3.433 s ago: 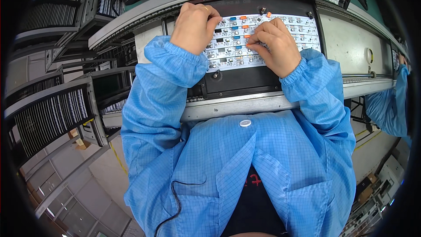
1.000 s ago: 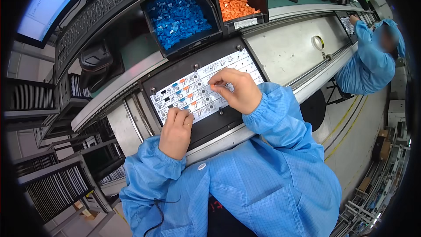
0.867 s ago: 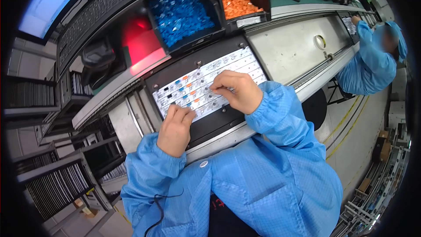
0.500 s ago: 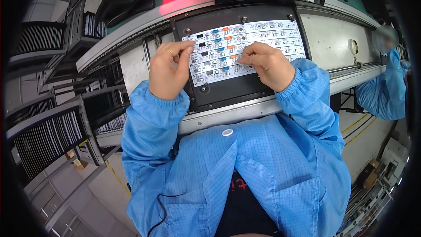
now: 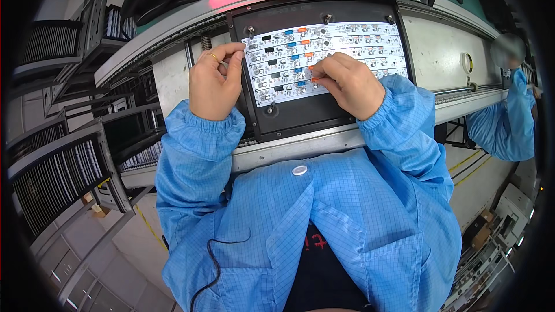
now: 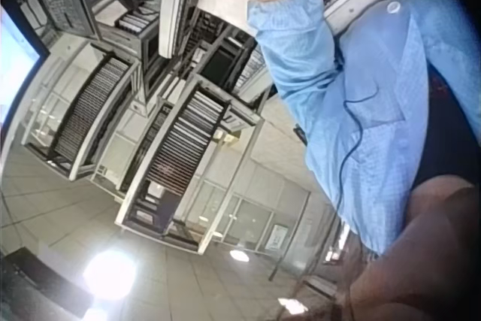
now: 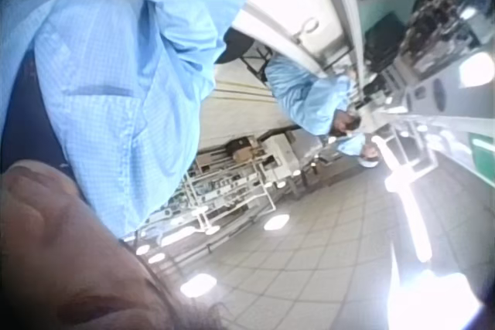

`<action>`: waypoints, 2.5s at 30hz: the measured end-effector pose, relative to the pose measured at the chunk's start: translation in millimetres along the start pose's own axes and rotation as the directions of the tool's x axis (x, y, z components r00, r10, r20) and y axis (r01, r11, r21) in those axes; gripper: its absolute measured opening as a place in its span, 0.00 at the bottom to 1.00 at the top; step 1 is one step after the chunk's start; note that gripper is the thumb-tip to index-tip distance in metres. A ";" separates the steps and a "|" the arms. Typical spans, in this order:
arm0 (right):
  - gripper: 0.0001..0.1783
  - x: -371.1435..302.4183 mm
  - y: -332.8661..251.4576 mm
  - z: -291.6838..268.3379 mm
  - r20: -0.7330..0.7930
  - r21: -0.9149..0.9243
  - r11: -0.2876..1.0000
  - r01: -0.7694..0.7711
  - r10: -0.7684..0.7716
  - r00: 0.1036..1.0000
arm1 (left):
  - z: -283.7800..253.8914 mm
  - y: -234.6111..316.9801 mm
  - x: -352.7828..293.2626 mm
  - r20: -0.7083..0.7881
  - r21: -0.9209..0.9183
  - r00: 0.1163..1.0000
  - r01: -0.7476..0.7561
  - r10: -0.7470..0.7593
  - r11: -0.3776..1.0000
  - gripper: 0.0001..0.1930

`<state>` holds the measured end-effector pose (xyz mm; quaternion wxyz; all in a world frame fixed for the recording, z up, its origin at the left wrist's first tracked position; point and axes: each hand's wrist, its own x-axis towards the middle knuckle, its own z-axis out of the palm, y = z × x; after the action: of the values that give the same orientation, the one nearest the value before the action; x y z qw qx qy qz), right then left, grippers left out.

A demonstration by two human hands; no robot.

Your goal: The person is assembling small electronic components onto a printed circuit board template.

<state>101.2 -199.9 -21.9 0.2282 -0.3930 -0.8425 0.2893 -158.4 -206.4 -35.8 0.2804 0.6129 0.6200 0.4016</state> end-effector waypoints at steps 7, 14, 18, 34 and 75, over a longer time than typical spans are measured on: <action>0.18 -17.3 -11.8 5.6 -0.052 -0.265 0.953 0.149 -0.169 0.984 | 0.2 -11.1 0.1 -0.052 -0.055 0.998 0.019 -0.022 0.998 0.12; 0.20 -16.3 -7.7 -1.4 -0.121 -0.271 0.951 0.151 -0.190 0.974 | -4.6 -22.9 -0.8 -0.004 0.141 0.991 0.133 -0.134 0.981 0.13; 0.21 -16.4 -20.9 -15.1 -0.141 -0.283 0.950 0.131 -0.177 0.974 | -3.4 -29.0 -1.9 0.094 0.063 0.976 0.190 -0.195 0.980 0.15; 0.19 20.5 -160.6 134.9 -0.002 0.221 0.964 0.149 -0.152 0.988 | -44.2 -90.3 11.3 0.650 -0.618 0.701 0.264 0.292 0.741 0.21; 0.14 27.3 -134.5 177.8 0.327 0.306 0.933 0.190 -0.290 0.899 | -109.0 -127.0 -764.5 -0.520 -0.819 -0.805 0.565 -0.286 -0.100 0.26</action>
<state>-94.9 -303.4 -57.4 0.1517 -0.1897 -0.8659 0.4374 -248.0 -967.0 -196.6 -0.0701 -0.4867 0.8450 0.2101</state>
